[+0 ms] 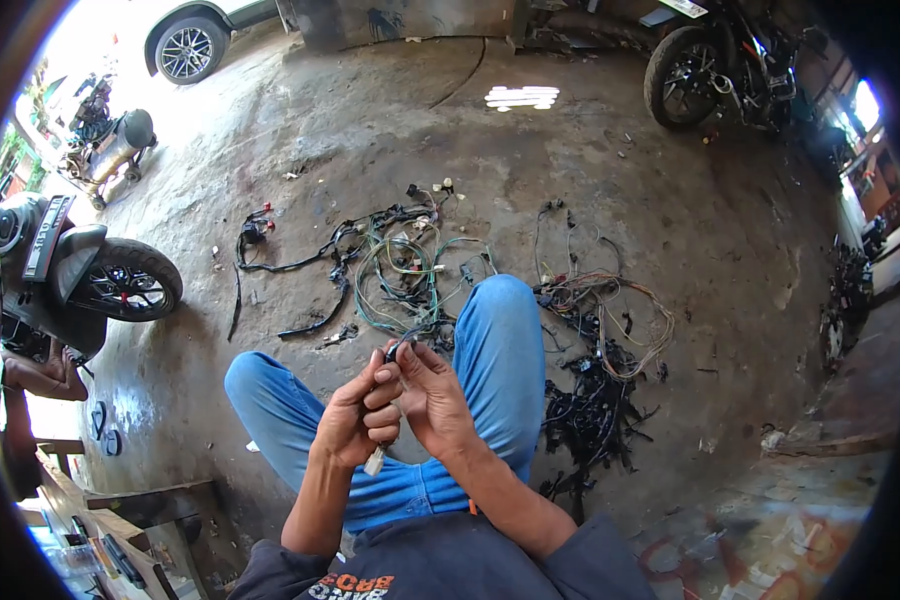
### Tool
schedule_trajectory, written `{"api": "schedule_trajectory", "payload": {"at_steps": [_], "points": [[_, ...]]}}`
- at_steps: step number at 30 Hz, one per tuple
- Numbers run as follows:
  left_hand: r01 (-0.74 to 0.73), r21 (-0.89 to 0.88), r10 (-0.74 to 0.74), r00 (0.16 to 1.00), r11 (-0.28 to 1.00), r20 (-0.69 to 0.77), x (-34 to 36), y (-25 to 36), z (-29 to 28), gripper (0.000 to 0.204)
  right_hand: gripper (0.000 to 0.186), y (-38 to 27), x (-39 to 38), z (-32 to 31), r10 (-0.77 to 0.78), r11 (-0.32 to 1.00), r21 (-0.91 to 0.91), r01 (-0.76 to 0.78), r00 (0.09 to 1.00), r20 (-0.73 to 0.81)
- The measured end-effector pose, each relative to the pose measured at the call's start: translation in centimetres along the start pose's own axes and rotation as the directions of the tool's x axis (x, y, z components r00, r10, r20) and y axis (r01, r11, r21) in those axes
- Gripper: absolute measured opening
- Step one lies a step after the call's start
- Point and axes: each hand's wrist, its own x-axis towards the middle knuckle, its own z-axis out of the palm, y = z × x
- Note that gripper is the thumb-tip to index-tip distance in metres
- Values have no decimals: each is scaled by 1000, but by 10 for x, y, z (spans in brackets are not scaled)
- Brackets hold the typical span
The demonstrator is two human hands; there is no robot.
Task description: Repairing or modifying a motorcycle wiring harness by cutting tape and wires using scissors.
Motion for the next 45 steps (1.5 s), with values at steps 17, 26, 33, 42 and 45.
{"api": "schedule_trajectory", "payload": {"at_steps": [17,26,33,42,45], "points": [[-28,953,617,757,-301,217,4,-10,26,29,18,-65,19,67,-601,-455,-844,285,601,527],[-262,688,390,920,677,-33,-1,7,25,41,37,-82,31,70,-588,-123,-910,397,709,389],[-148,162,168,978,976,-120,7,2,34,34,40,-27,-8,2,-255,569,-806,163,967,15],[43,-326,11,986,945,164,-1,-5,29,34,53,-19,21,0,-197,816,-486,312,942,272],[31,-358,31,986,933,165,-4,-7,27,32,44,-11,19,16,-42,973,-212,93,971,235]]}}
